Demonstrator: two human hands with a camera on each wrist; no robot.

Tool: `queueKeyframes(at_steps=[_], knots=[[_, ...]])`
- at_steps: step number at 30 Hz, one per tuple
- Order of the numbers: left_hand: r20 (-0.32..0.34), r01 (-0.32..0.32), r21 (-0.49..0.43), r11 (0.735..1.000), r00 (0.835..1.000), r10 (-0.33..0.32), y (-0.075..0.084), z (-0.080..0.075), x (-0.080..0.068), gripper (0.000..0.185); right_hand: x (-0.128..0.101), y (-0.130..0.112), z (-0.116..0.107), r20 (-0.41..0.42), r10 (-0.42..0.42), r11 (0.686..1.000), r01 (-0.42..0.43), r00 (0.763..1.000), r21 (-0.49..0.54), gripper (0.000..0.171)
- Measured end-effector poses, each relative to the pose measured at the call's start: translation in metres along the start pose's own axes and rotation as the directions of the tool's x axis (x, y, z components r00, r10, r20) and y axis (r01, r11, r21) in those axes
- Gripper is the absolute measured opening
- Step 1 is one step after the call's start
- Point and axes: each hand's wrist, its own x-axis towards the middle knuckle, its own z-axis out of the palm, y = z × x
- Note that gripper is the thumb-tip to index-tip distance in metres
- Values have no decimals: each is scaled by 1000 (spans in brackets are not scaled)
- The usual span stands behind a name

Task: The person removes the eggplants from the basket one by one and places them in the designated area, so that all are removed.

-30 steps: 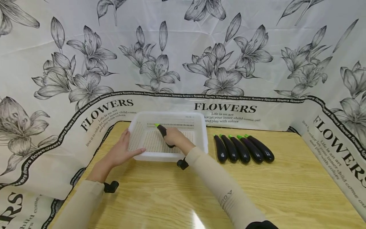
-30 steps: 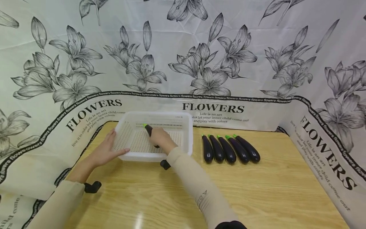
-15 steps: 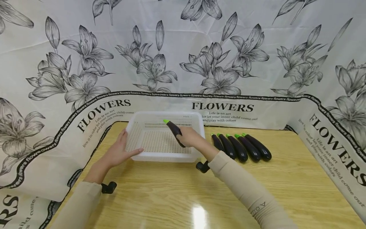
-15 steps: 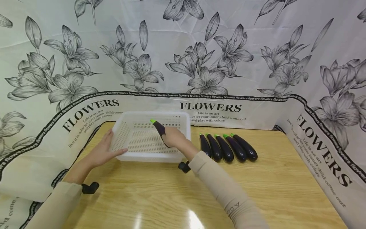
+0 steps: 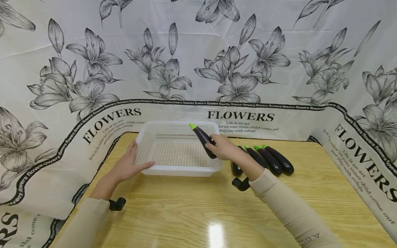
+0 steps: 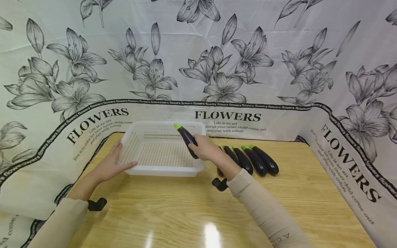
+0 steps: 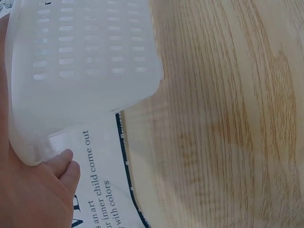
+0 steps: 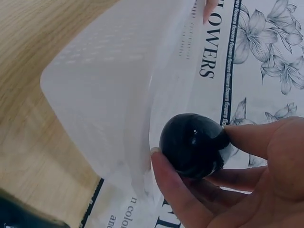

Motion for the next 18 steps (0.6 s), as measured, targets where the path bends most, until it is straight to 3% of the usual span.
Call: queueKeyframes(at_steps=[8, 18], knots=[[2, -4, 1, 1000, 1000, 4, 0, 0, 0, 126, -17, 25, -9, -72, -54, 999, 55, 996, 0, 43], [-10, -9, -3, 1000, 1000, 9, 3, 0, -1, 124, -41, 62, -24, -96, 44, 998, -47, 994, -37, 55]])
